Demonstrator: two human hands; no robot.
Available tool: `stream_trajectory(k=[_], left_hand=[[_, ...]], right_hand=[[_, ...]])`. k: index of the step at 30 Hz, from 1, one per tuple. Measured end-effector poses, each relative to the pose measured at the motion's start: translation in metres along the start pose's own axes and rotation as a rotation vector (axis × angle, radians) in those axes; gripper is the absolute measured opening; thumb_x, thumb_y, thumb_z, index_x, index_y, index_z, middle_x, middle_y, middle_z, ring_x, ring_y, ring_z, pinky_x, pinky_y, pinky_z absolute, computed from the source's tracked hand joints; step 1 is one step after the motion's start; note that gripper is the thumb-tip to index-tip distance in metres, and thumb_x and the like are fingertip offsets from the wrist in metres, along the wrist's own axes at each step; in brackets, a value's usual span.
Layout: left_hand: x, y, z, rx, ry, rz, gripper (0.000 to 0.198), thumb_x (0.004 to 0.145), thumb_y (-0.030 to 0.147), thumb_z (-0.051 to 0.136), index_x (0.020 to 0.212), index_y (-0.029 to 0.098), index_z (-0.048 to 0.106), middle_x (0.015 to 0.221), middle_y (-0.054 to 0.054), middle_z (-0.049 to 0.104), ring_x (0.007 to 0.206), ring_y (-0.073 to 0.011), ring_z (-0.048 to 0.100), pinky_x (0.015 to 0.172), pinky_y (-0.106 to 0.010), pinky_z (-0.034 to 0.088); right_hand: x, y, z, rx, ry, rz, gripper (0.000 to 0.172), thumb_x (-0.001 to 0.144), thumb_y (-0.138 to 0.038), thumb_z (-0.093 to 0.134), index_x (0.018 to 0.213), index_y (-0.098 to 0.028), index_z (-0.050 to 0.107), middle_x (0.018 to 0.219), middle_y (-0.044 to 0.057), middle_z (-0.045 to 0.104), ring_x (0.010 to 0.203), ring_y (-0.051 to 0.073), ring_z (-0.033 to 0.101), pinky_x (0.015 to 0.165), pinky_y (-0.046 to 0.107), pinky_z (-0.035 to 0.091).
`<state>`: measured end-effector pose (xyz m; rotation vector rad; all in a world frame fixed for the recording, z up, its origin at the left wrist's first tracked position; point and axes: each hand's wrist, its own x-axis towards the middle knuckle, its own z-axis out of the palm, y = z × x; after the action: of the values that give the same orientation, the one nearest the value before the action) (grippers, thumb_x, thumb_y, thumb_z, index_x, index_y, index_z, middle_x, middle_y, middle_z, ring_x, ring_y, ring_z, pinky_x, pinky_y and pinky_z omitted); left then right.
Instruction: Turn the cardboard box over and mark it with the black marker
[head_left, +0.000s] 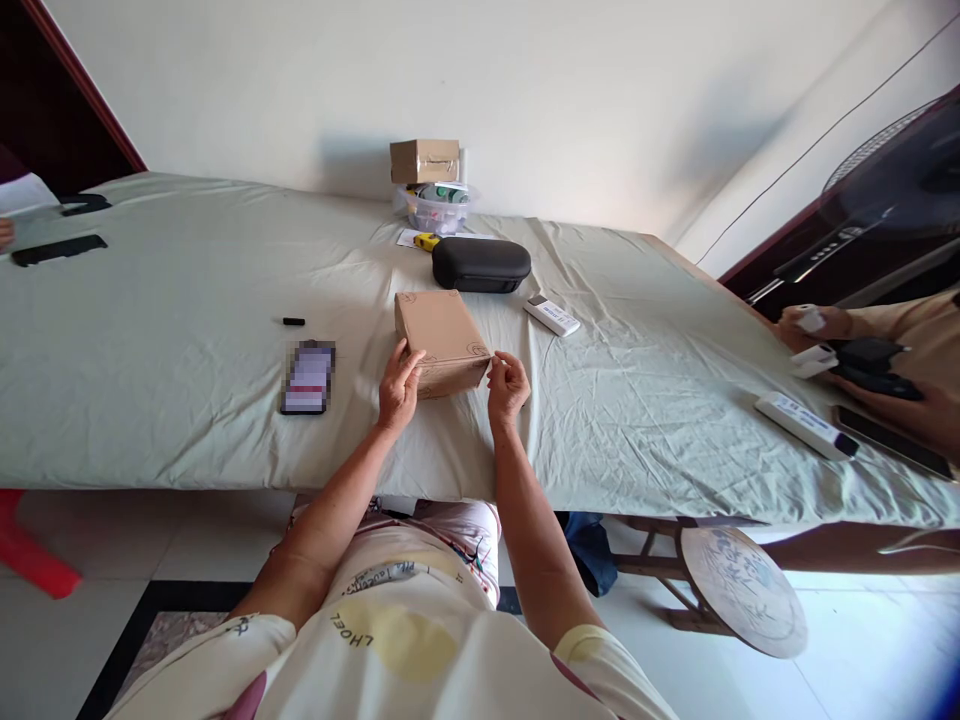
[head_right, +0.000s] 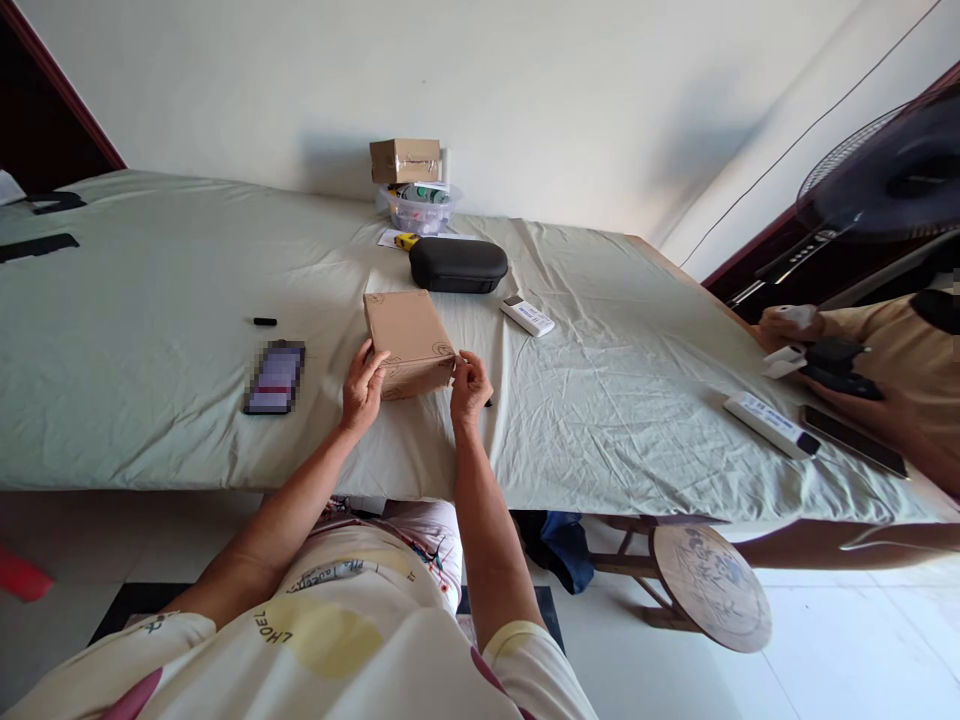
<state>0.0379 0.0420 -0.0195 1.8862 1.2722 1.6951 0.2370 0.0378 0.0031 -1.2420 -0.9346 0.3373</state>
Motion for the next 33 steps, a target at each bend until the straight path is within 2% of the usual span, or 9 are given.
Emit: stream_trajectory(k=[3,7,10,13,18,21,27,30,33], left_hand=[[0.004,-0.005,-0.005,-0.039,0.02,-0.039,0.06,0.108,0.064,0.037,0.133,0.023,0.073,0.155,-0.014,0.063,0.146,-0.0263,0.06,0.126,-0.045,0.046],[0.006,-0.012,-0.006,-0.061,0.093,-0.161,0.058,0.108,0.061,0.042,0.145,0.022,0.063,0.147,-0.015,0.069,0.138,-0.0249,0.066,0.12,-0.041,0.051],[0.007,-0.018,-0.005,-0.013,0.149,-0.246,0.052,0.105,0.061,0.046,0.129,0.019,0.068,0.129,-0.017,0.076,0.12,-0.0266,0.074,0.108,-0.042,0.057],[0.008,-0.024,-0.005,0.031,0.177,-0.275,0.048,0.103,0.062,0.05,0.108,0.019,0.069,0.11,-0.015,0.078,0.103,-0.0262,0.075,0.096,-0.042,0.061],[0.006,-0.031,-0.003,0.031,0.178,-0.331,0.04,0.101,0.059,0.055,0.098,0.021,0.067,0.099,-0.011,0.077,0.091,-0.0239,0.074,0.089,-0.039,0.06],[0.004,-0.034,0.0,0.078,0.159,-0.339,0.034,0.101,0.054,0.057,0.1,0.021,0.066,0.098,-0.011,0.077,0.092,-0.0249,0.074,0.09,-0.041,0.06],[0.003,-0.033,0.0,0.108,0.167,-0.278,0.025,0.102,0.043,0.057,0.104,0.021,0.068,0.098,-0.01,0.075,0.095,-0.0258,0.073,0.093,-0.042,0.06],[0.004,-0.024,-0.005,0.131,0.211,-0.2,0.031,0.103,0.044,0.055,0.114,0.02,0.071,0.106,-0.013,0.074,0.106,-0.0272,0.072,0.101,-0.043,0.057],[0.006,-0.012,-0.008,0.171,0.27,-0.092,0.042,0.107,0.049,0.049,0.124,0.018,0.073,0.121,-0.018,0.071,0.122,-0.0295,0.067,0.113,-0.045,0.051]], right_hand=[[0.0,0.002,0.0,0.0,-0.089,-0.017,0.039,0.093,-0.06,0.064,0.094,-0.022,0.074,0.06,-0.005,0.058,0.054,0.012,0.052,0.054,0.025,0.045],[-0.005,0.003,0.002,0.007,-0.22,-0.083,0.042,0.096,-0.062,0.06,0.091,-0.022,0.071,0.069,-0.002,0.063,0.06,0.013,0.057,0.06,0.027,0.049],[-0.007,0.007,0.004,-0.047,-0.284,-0.069,0.038,0.094,-0.059,0.063,0.1,-0.022,0.07,0.066,-0.004,0.061,0.06,0.013,0.057,0.063,0.028,0.05],[-0.007,0.014,0.004,-0.185,-0.348,-0.026,0.033,0.094,-0.05,0.062,0.109,-0.022,0.069,0.069,-0.004,0.065,0.063,0.015,0.061,0.069,0.029,0.051],[-0.005,0.024,0.002,-0.502,-0.401,-0.059,0.022,0.093,-0.039,0.059,0.103,-0.023,0.07,0.087,0.005,0.074,0.082,0.022,0.067,0.083,0.036,0.053],[-0.006,0.031,0.001,-0.616,-0.43,-0.118,0.017,0.091,-0.035,0.058,0.092,-0.023,0.071,0.095,0.01,0.075,0.091,0.025,0.066,0.09,0.041,0.053],[-0.005,0.032,0.001,-0.612,-0.476,-0.123,0.013,0.089,-0.027,0.063,0.088,-0.022,0.074,0.094,0.008,0.076,0.089,0.024,0.065,0.09,0.04,0.053],[-0.006,0.028,0.003,-0.578,-0.537,-0.121,0.013,0.09,-0.025,0.064,0.09,-0.022,0.077,0.096,0.008,0.077,0.091,0.023,0.067,0.09,0.039,0.054],[-0.011,0.023,0.008,-0.532,-0.645,-0.208,0.012,0.092,-0.027,0.068,0.092,-0.022,0.079,0.098,0.007,0.078,0.094,0.023,0.068,0.093,0.039,0.055]])
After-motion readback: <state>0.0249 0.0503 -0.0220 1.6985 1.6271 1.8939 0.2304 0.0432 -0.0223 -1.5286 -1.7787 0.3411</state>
